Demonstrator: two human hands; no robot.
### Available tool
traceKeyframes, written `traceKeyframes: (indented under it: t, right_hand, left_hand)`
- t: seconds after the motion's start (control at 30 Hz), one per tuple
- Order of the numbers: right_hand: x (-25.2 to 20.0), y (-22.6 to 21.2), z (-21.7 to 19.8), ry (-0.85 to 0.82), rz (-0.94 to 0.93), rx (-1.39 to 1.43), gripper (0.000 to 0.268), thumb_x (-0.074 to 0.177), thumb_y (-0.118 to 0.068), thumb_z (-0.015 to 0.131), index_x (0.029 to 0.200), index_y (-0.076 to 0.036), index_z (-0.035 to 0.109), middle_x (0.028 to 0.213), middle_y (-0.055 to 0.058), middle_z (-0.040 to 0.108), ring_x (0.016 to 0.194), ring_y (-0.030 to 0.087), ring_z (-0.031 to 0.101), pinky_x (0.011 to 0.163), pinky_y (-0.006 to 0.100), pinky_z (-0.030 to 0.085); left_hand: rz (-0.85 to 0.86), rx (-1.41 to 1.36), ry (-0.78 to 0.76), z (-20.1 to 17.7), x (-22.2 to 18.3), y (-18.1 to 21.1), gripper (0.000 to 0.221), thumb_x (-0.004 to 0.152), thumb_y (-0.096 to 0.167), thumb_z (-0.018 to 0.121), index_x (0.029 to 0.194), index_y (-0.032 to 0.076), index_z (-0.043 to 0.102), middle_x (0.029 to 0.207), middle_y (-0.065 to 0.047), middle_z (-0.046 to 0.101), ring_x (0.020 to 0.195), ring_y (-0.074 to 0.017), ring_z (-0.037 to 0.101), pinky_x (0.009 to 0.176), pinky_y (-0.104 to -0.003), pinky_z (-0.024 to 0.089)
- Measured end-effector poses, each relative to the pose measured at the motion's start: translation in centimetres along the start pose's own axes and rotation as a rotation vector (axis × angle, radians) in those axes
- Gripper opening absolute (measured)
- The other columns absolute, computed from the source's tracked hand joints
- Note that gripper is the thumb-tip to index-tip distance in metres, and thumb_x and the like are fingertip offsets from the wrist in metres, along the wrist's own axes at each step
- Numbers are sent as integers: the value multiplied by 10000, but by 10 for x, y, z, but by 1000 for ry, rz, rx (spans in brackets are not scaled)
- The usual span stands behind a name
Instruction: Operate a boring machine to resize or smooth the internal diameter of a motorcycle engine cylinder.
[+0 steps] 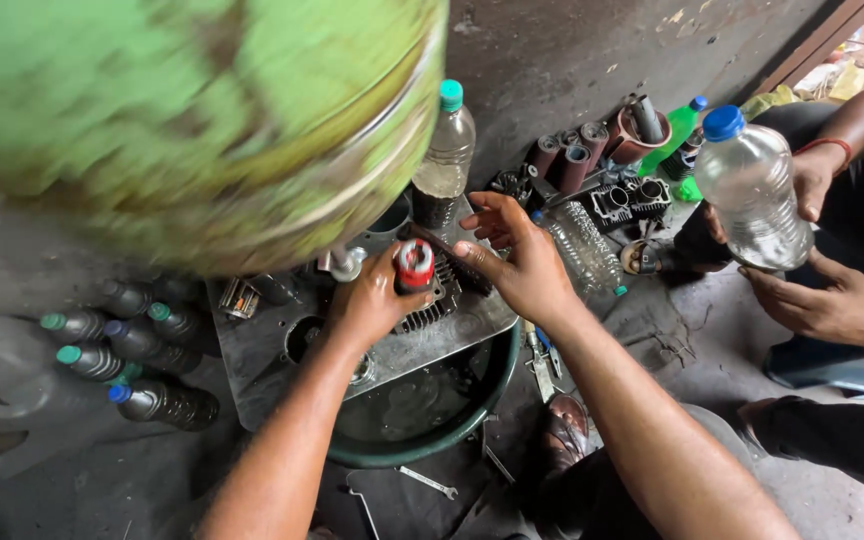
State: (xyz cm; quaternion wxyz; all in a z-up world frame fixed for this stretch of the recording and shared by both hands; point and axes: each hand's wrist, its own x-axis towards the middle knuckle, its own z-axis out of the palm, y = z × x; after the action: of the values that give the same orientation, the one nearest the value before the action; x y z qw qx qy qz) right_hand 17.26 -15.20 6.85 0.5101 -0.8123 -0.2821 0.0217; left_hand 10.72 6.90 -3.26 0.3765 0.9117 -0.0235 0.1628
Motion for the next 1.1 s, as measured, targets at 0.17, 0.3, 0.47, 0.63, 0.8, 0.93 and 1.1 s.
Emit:
traceKeyframes:
  t: [0.17,0.3,0.47,0.63,0.8,0.93,1.1]
  right_hand:
    - [-2,-8,4,-4,-94,-52,617,879,-219,806,1403,-40,533,1206,82,714,1075,195,697,915,336,541]
    - [1,-1,14,-48,-469,-298,465,886,-244,845,1216,-59,573,1329,113,674,1163,317,655,980,401,522]
    - [17,-21,39,-363,-552,-670,455,816,-209,764,1240,-77,666,1231,153,635,1116,337,658,930,440,536]
    - [37,-18,57,-698,-387,-958,262,928,-199,646,1168,-107,694,1380,202,574,1103,331,675,873,428,568]
    - [55,43,73,-538,-937,-957,488,702,-273,671,1162,-110,653,1187,167,627,1109,347,725,907,435,605]
    - [48,-12,67,-786,-527,-1008,423,914,-318,654,1223,-34,604,1271,261,626,890,355,742,696,452,611]
    - [26,20,112,-299,245,-1027,506,1037,-507,537,1076,-29,697,974,191,769,876,358,748,767,443,582]
  left_hand:
    - [-157,84,-89,1,2,1,819,571,367,968,1285,139,636,1323,-171,649,1205,-370,613,976,-473,491]
    - [-45,-43,15,36,-11,-42,848,493,291,1024,1246,111,676,1494,-174,521,1395,-343,503,1115,-432,447]
    - [-162,-473,-20,24,-13,-27,1031,598,272,953,1473,65,447,1543,-143,458,1374,-256,526,1128,-381,467]
    - [-207,-408,-47,35,-18,-35,943,630,226,963,1457,38,551,1643,-131,360,1440,-253,490,1156,-388,451]
    - [73,-218,64,45,-13,-53,641,571,211,985,1111,-36,743,1612,-86,451,1527,-350,342,1217,-437,338]
    - [40,-250,128,42,-14,-41,566,533,211,985,1017,-16,800,1532,-97,527,1502,-359,364,1208,-466,332]
    - [99,-213,203,60,-12,-59,553,512,195,975,997,8,788,1514,-130,565,1493,-397,372,1198,-474,371]
